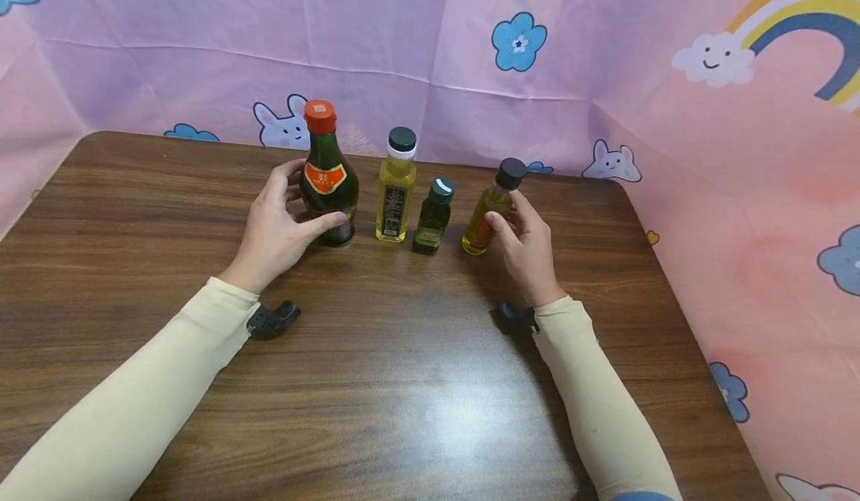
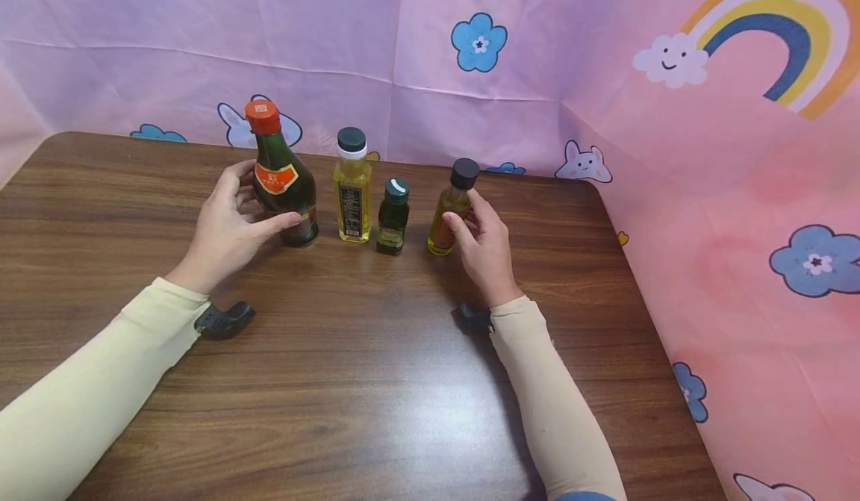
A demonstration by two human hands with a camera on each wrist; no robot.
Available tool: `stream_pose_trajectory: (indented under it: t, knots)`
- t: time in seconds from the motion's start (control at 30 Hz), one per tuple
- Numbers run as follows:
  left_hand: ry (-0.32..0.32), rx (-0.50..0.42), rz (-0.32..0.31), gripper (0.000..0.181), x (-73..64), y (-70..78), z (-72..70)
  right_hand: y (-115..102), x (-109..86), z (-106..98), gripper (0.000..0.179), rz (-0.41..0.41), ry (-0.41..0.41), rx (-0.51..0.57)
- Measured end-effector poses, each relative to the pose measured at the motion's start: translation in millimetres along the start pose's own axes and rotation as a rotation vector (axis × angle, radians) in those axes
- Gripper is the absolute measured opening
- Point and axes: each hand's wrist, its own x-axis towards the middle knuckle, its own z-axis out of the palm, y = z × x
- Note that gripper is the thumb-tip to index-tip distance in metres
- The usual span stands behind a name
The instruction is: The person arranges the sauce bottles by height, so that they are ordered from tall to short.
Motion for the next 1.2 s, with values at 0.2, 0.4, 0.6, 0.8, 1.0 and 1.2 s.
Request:
stream_pose_trajectory:
  t: [0.2,0.4,0.6,0.8,1.0,1.2]
  knots:
    - [0.014,0.020,0.010,0.093,0.8,2.1,-3.0,-1,-0.3,-1,0.053,0.012,-0.025,0.029]
    - [0.015,0.051,0.003,0.093,14.3,2.5,-10.9,-3,1.0,-1,0.053,0.042,-0.063,0.022]
    - [0.010,0.040,-0.024,0.095,38.5,3.1,-15.6,-4,2.0,-1,0.049,0.054,-0.073,0.035]
    - [-0.019,0.039,-0.025,0.093,57.4,3.6,-16.5,-5,4.0,-1,0.051,0.053,-0.066,0.030]
    - [-0.039,0.048,-0.029,0.093,63.9,-2.3,-15.9,-4,4.1,-1,0.048,0.045,-0.068,0.021]
    - [-0.052,0.049,-0.030,0.094,64.4,-11.8,-16.6,-2,1.1,0,0.047,0.035,-0.072,0.022]
